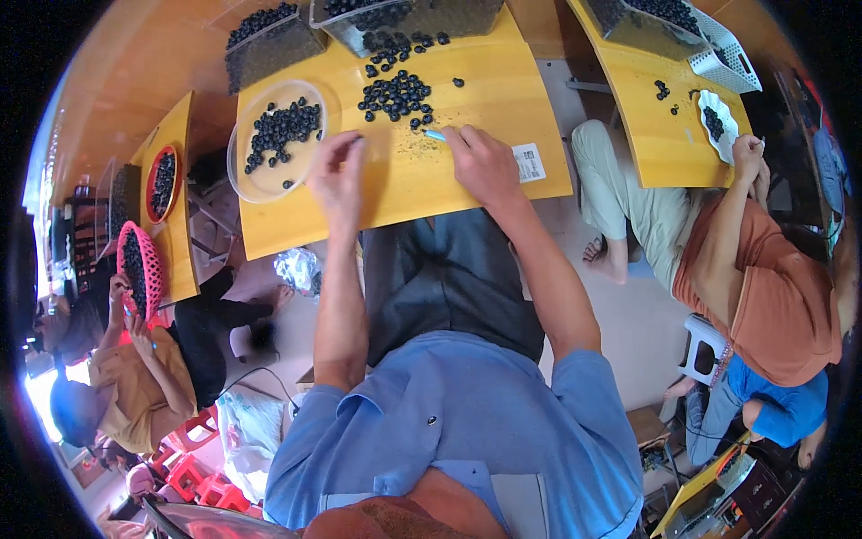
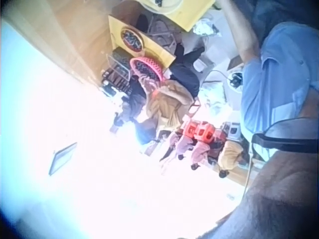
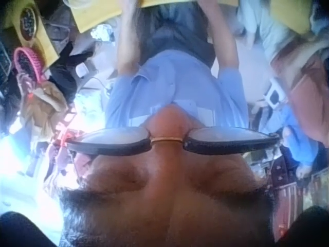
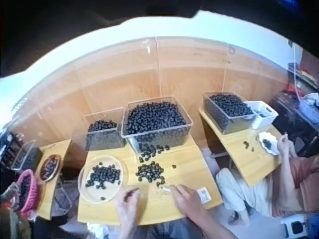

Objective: The person sorts small black objects on a table, removing stems and impurities by hand and with a small blue scraper, then places the sorted objects into a plastic container and a basket.

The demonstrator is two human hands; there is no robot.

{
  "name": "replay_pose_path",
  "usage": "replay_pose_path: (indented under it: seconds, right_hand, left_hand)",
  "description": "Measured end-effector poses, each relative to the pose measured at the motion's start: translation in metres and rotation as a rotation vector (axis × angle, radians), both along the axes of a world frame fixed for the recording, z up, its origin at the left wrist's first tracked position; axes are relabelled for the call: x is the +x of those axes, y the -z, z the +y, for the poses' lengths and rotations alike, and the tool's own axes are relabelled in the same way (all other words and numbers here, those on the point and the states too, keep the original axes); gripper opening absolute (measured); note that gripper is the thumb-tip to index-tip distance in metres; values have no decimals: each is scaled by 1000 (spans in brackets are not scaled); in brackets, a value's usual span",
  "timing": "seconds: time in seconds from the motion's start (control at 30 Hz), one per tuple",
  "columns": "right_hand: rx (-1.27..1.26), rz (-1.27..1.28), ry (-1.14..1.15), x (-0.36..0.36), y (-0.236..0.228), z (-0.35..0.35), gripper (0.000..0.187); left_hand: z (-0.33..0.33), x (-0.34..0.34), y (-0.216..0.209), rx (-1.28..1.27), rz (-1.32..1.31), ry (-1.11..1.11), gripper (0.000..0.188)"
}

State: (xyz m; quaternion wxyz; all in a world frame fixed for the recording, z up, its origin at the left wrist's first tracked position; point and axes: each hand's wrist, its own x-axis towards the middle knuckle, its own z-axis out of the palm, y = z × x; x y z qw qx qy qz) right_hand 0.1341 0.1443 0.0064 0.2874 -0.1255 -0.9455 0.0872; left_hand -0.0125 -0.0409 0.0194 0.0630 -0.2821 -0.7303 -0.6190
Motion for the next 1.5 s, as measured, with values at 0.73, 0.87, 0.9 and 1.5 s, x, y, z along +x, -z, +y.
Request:
replay_pose_path:
  seconds: [0.73, 0.87, 0.9, 1.5]
  right_hand:
    - [-80, 47, -32, 2, -3, 2, 27]
    - [-74, 52, -38, 1, -2, 3, 29]
    - [-75, 51, -39, 0, -1, 3, 29]
    - [-64, 69, -44, 0, 0, 4, 28]
  left_hand:
    - [20, -45, 1, -614, 424, 118, 15]
    - [18, -45, -4, -592, 414, 164, 13]
    - [18, -46, -5, -570, 387, 174, 14]
    - [19, -40, -2, -480, 16, 107, 19]
